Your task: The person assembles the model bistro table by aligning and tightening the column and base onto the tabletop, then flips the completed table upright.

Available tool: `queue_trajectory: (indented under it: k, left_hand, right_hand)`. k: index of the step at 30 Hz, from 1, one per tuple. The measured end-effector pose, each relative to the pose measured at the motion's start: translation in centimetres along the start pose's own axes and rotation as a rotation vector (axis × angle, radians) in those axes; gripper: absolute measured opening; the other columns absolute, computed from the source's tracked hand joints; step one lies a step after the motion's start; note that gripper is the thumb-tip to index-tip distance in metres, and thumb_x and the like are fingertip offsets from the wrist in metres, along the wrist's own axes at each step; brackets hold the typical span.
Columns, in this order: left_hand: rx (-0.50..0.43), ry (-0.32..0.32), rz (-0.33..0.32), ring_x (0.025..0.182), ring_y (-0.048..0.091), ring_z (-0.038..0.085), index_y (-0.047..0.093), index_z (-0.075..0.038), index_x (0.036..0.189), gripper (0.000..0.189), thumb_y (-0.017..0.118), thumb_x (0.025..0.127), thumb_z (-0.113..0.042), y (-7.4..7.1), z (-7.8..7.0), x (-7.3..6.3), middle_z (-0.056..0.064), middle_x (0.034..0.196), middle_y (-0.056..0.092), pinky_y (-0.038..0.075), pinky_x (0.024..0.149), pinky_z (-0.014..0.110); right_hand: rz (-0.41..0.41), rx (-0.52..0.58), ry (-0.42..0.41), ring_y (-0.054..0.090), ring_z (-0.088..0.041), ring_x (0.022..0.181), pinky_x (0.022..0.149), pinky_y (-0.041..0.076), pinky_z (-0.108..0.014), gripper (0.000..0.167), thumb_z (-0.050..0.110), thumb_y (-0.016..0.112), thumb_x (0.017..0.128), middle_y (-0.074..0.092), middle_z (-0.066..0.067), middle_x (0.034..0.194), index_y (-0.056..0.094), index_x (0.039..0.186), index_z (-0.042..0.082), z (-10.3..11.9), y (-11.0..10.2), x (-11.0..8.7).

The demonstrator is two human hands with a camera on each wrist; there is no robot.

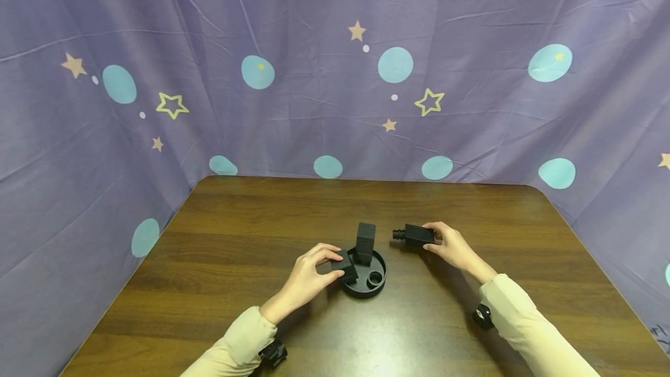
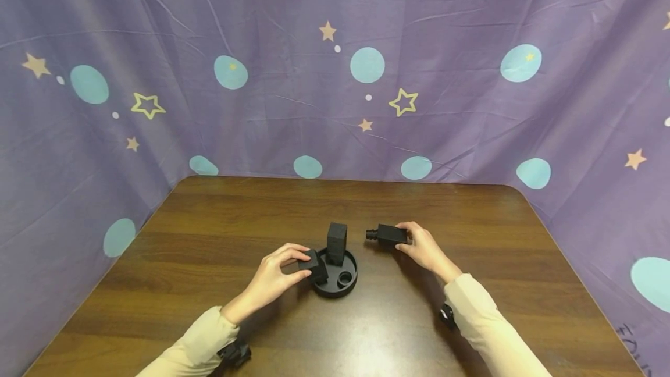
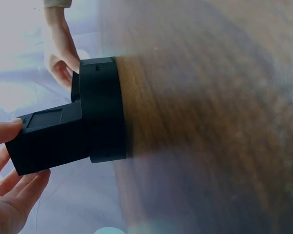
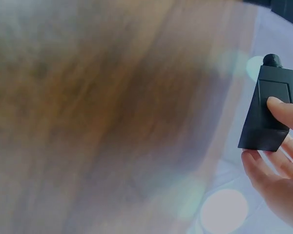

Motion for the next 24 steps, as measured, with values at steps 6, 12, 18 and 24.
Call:
queue_trajectory:
  k: [6,12,18,24]
  left_hand:
    - [-0.014,-0.017,0.009,0.094,0.058,0.018,0.065,-0.006,0.086,0.022,0.075,0.067,-0.003,-0.1,0.0,0.0,0.003,0.099,0.061,0.05,0.081,0.027]
    - [-0.014,-0.013,0.014,0.094,0.058,0.019,0.065,-0.006,0.086,0.021,0.075,0.068,-0.004,0.0,0.1,0.0,0.004,0.1,0.061,0.049,0.082,0.026]
    - [-0.04,-0.008,0.002,0.093,0.059,0.022,0.066,-0.006,0.086,0.02,0.074,0.068,-0.005,0.0,0.1,0.1,0.005,0.099,0.061,0.05,0.081,0.03]
    - [-0.018,-0.014,0.006,0.094,0.059,0.019,0.065,-0.006,0.085,0.021,0.075,0.067,-0.004,0.0,0.2,0.1,0.004,0.099,0.061,0.049,0.081,0.025]
  right_hand:
    - [-0.019,-0.015,-0.035,0.058,-0.033,0.086,0.076,0.048,-0.046,0.038,-0.002,0.07,0.069,0.058,-0.016,0.094,0.057,0.105,-0.004,1.3,-0.3,-0.9]
    - [-0.038,-0.029,-0.111,0.058,-0.029,0.085,0.075,0.049,-0.043,0.04,-0.003,0.072,0.067,0.059,-0.013,0.094,0.058,0.105,-0.003,2.8,-0.7,-1.7]
    - [-0.059,-0.045,-0.189,0.059,-0.025,0.086,0.073,0.05,-0.041,0.044,-0.003,0.073,0.065,0.06,-0.008,0.096,0.058,0.107,-0.002,4.7,-1.0,-2.4]
    - [-0.054,-0.052,-0.26,0.059,-0.021,0.087,0.073,0.05,-0.038,0.045,-0.002,0.075,0.065,0.059,-0.004,0.098,0.058,0.107,0.0,6.4,-0.9,-2.8]
Point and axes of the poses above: each hand's wrist, its own x-axis towards the middle knuckle, its own y-axis out of the palm, z = x × y, the point moved 1 cm from there along x, towards the middle knuckle
